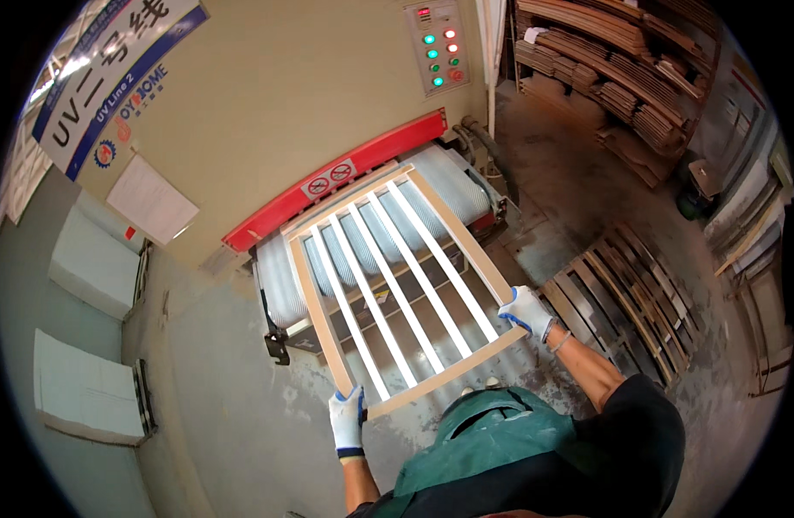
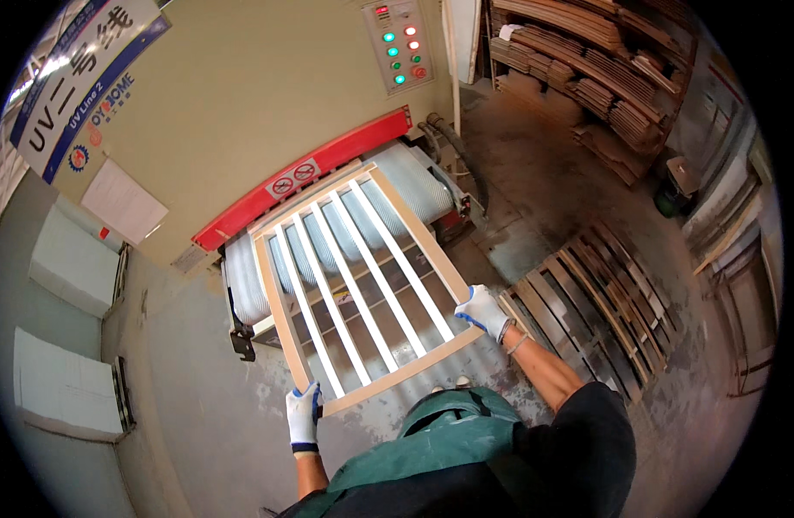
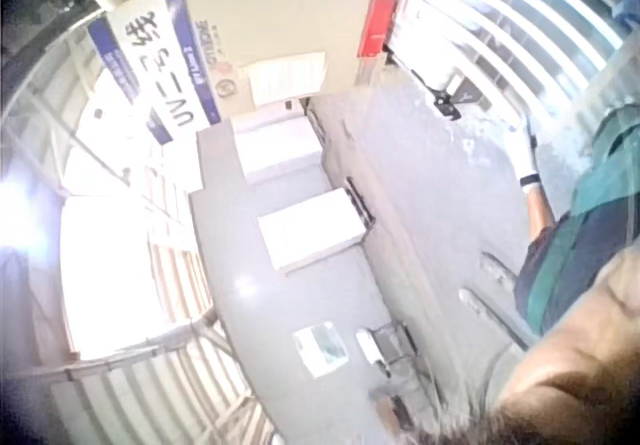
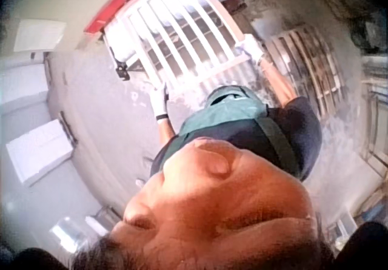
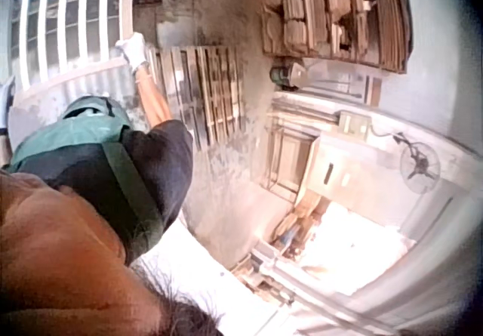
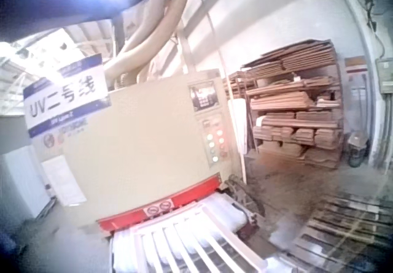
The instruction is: The person repeatedly picks up wooden slatted frames and feeds them into a UV coating machine. They handle the frames with gloved hands, placing them onto the machine's rollers and retrieving them after processing. The person stacks the finished frames on a nearby pallet and briefly uses a pallet jack to move a stack of materials.
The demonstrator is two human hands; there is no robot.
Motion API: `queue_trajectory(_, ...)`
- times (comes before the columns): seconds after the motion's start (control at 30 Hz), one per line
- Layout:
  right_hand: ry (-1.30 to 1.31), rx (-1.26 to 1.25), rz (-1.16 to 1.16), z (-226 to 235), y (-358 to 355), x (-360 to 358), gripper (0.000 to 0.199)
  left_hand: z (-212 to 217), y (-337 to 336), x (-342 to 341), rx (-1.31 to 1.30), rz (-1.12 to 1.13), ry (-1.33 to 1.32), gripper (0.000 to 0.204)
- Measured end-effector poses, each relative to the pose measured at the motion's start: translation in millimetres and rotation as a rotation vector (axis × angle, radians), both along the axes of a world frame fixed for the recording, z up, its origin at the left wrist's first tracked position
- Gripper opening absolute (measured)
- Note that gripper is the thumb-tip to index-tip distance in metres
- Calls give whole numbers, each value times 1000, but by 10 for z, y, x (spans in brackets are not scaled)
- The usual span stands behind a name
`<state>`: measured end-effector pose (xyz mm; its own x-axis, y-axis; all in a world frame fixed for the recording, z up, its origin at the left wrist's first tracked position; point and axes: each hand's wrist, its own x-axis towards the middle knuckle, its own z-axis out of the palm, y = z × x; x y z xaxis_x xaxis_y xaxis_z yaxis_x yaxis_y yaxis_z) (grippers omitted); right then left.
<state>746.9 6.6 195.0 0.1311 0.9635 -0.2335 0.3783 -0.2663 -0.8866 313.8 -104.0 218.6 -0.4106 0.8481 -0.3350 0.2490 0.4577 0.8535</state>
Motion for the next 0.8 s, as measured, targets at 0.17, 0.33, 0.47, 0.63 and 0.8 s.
queue_trajectory(0.17,107,40,4,-318,357,-20,17,-92,379,-230,62,-102,-18,30)
queue_trajectory(0.33,216,12,91,-334,697,-183,17,-413,186,-766,149,-281,184,43)
queue_trajectory(0.47,374,-78,123,-247,797,20,15,-200,306,-615,6,-342,148,75)
queue_trajectory(0.63,538,-187,189,-66,803,-67,9,-438,352,-789,-12,-250,196,56)
queue_trajectory(0.8,535,-208,162,-212,746,78,11,-408,596,-748,226,-490,615,27)
